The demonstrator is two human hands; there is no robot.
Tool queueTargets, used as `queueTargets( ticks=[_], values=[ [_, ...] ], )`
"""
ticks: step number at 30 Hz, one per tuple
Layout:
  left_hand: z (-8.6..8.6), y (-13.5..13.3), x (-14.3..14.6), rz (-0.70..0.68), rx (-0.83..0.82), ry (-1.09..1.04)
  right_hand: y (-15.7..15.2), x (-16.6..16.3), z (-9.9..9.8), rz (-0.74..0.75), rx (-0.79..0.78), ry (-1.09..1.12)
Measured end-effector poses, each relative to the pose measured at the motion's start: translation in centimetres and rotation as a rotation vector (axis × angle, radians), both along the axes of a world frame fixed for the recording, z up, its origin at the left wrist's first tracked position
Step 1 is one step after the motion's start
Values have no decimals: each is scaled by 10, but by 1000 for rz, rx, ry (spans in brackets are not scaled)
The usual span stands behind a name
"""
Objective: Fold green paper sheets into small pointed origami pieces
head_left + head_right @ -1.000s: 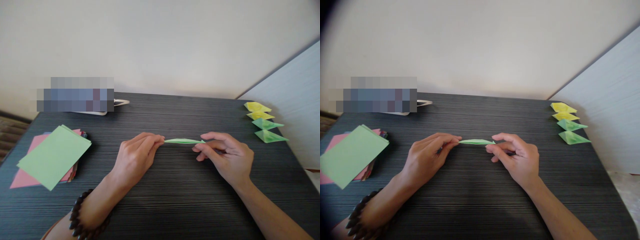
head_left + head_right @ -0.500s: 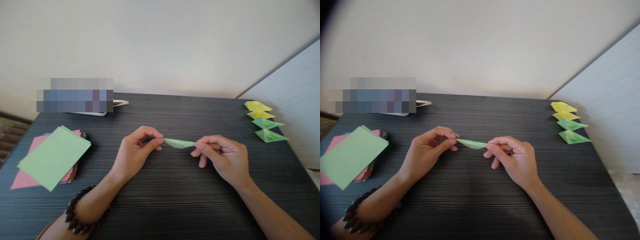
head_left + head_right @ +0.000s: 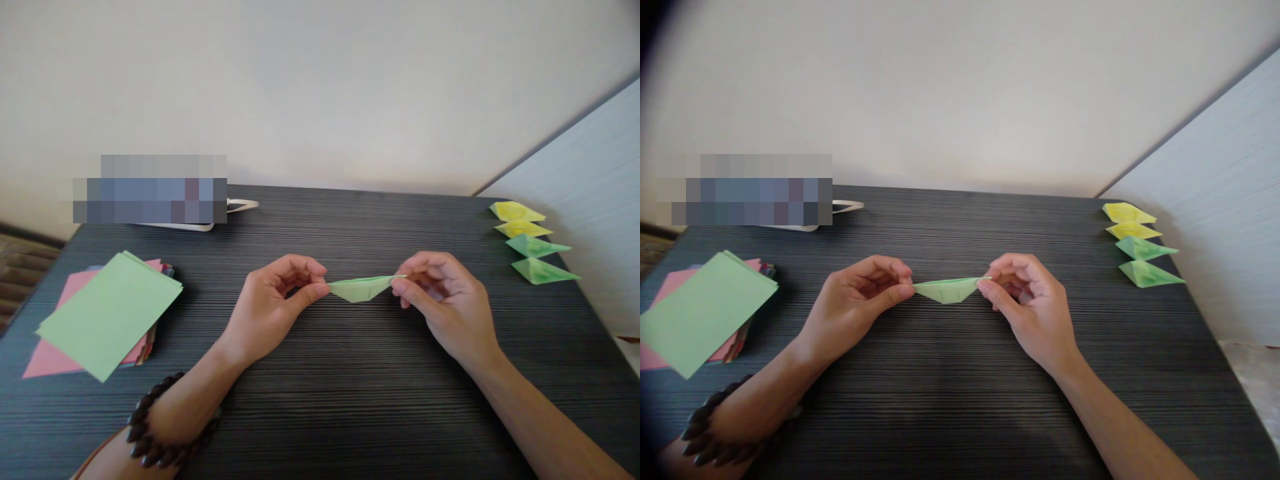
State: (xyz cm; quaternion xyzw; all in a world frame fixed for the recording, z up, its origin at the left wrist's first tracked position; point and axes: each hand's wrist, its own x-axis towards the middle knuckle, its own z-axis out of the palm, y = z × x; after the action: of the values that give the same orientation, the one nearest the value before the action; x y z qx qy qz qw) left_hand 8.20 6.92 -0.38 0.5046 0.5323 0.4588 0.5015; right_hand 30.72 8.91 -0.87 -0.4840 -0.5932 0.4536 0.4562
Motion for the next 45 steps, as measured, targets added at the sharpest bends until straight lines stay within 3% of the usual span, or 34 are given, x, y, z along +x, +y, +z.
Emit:
queueTargets(
  ticks=[6, 13, 28, 32, 38, 45],
  values=[
    [-1, -1, -2, -7, -35, -26, 1, 6, -2, 32, 93, -66],
    [-3, 2, -1, -18, -28, -59, 3, 6, -1, 51, 44, -66],
    [-2, -1, 2, 89, 28, 217, -2, 0, -3, -28, 71, -84],
    [1, 0, 6, 115, 3, 143, -1, 0, -3, -51, 50, -56],
    [3, 1, 8, 57, -42, -147, 3, 2, -9, -84, -27, 56],
    [-1, 1, 6, 59, -68, -106, 3, 2, -12, -63, -30, 109]
  ],
)
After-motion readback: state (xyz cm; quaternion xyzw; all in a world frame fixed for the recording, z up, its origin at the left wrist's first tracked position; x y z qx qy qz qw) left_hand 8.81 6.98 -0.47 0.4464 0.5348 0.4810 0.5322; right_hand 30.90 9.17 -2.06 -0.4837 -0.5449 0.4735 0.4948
